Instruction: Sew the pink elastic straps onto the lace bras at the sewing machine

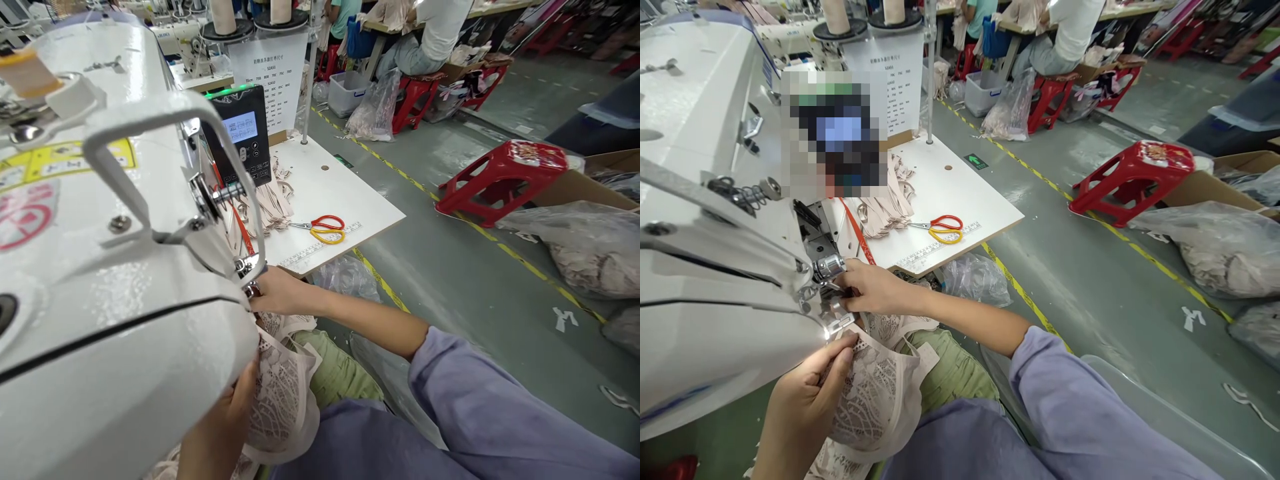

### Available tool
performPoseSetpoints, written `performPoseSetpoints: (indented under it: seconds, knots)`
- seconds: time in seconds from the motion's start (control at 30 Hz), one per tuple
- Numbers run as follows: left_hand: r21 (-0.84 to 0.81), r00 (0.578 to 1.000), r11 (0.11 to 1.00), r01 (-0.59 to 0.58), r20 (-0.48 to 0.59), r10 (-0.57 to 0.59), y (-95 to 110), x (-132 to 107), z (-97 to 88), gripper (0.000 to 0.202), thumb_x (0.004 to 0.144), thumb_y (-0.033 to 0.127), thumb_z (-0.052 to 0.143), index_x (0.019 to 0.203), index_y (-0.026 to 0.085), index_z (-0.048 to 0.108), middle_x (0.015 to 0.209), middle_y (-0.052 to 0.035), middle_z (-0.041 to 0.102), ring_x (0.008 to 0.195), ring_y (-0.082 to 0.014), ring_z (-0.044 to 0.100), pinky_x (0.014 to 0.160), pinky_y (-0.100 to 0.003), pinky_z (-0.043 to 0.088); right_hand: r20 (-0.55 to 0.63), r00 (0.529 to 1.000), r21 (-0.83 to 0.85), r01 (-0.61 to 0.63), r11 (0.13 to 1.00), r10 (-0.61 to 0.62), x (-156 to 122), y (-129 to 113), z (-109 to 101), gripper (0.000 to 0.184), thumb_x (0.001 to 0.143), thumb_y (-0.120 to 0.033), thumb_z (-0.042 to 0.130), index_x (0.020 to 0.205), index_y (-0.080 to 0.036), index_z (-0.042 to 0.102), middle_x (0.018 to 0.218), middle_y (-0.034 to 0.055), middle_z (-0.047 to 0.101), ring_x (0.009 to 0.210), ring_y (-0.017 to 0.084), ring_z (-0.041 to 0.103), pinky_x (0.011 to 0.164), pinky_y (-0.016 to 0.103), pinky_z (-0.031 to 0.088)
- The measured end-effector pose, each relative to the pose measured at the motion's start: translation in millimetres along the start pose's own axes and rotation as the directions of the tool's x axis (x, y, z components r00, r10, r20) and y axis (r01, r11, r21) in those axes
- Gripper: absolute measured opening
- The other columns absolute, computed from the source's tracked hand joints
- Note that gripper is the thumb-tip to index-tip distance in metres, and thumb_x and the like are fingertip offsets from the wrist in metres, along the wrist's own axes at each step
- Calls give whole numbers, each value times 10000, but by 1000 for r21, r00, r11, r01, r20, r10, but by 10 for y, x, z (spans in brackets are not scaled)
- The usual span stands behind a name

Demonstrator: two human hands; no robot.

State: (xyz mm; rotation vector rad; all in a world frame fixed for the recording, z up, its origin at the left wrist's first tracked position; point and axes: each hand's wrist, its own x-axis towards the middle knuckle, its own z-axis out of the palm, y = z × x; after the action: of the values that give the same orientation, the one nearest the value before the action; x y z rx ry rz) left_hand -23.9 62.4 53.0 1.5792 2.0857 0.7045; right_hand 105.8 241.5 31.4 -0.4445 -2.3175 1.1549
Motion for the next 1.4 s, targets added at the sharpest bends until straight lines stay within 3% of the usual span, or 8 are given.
performPoseSetpoints:
  seconds: [0.2, 0.3, 0.53, 0.67, 0.93, 1.17, 1.4]
  knots:
    - [-3, 997, 998, 59, -40, -59, 167, -42, 13, 333, 886, 494, 549, 1021, 299, 782, 1068, -2, 770, 1005, -243, 717, 798, -285, 582, 18, 1000, 2, 3, 1000, -3, 13, -1, -16, 111, 800, -153, 642, 908, -139, 629, 946, 50, 570, 879, 189, 540, 790, 282, 456]
    - [12, 994, 995, 102, -48, -102, 241, -80, 18, 333, 910, 507, 525, 1037, 324, 771, 1060, 27, 772, 996, -224, 723, 699, -232, 570, 28, 1000, 5, 5, 1000, -5, 27, 4, -31, 105, 793, -146, 650, 896, -149, 630, 914, 35, 574, 892, 185, 543, 783, 264, 448]
    - [171, 996, 985, -10, -81, 24, 118, -112, -1, 336, 907, 515, 493, 1015, 342, 761, 995, 41, 784, 906, -207, 744, 642, -209, 553, -14, 998, -8, 61, 998, -61, 34, 20, -29, 69, 839, -161, 660, 902, -150, 635, 1087, 71, 588, 979, 170, 554, 811, 240, 442]
    - [243, 991, 969, 31, -133, 2, 131, -187, 6, 322, 941, 469, 464, 1039, 334, 739, 994, 17, 784, 924, -216, 738, 650, -232, 546, -57, 997, 2, 53, 999, -53, 17, 33, 0, 90, 865, -211, 653, 924, -145, 637, 1088, 72, 585, 964, 168, 559, 808, 246, 444]
    - [232, 987, 972, 30, -158, 7, 179, -281, 33, 314, 949, 438, 472, 1030, 291, 737, 962, -15, 783, 874, -210, 737, 654, -238, 523, -99, 993, -17, 67, 998, -68, 12, 68, 94, 124, 882, -257, 653, 943, -149, 656, 1075, 74, 580, 975, 179, 560, 851, 275, 447]
    - [227, 984, 973, -41, -159, 79, 161, -308, 73, 295, 947, 405, 493, 1033, 275, 743, 919, -16, 787, 848, -201, 742, 693, -238, 522, -120, 987, -30, 108, 994, -111, -13, 73, 87, 85, 872, -202, 634, 918, -131, 634, 1102, 79, 577, 984, 168, 559, 863, 259, 443]
    - [295, 933, 919, -263, -167, 320, 16, -284, 138, 225, 933, 314, 539, 1050, 267, 726, 897, 17, 789, 737, -156, 740, 538, -192, 482, -141, 985, 14, 101, 995, -98, -43, 100, 103, 71, 852, -183, 645, 892, -141, 604, 1102, 81, 576, 988, 176, 558, 878, 269, 447]
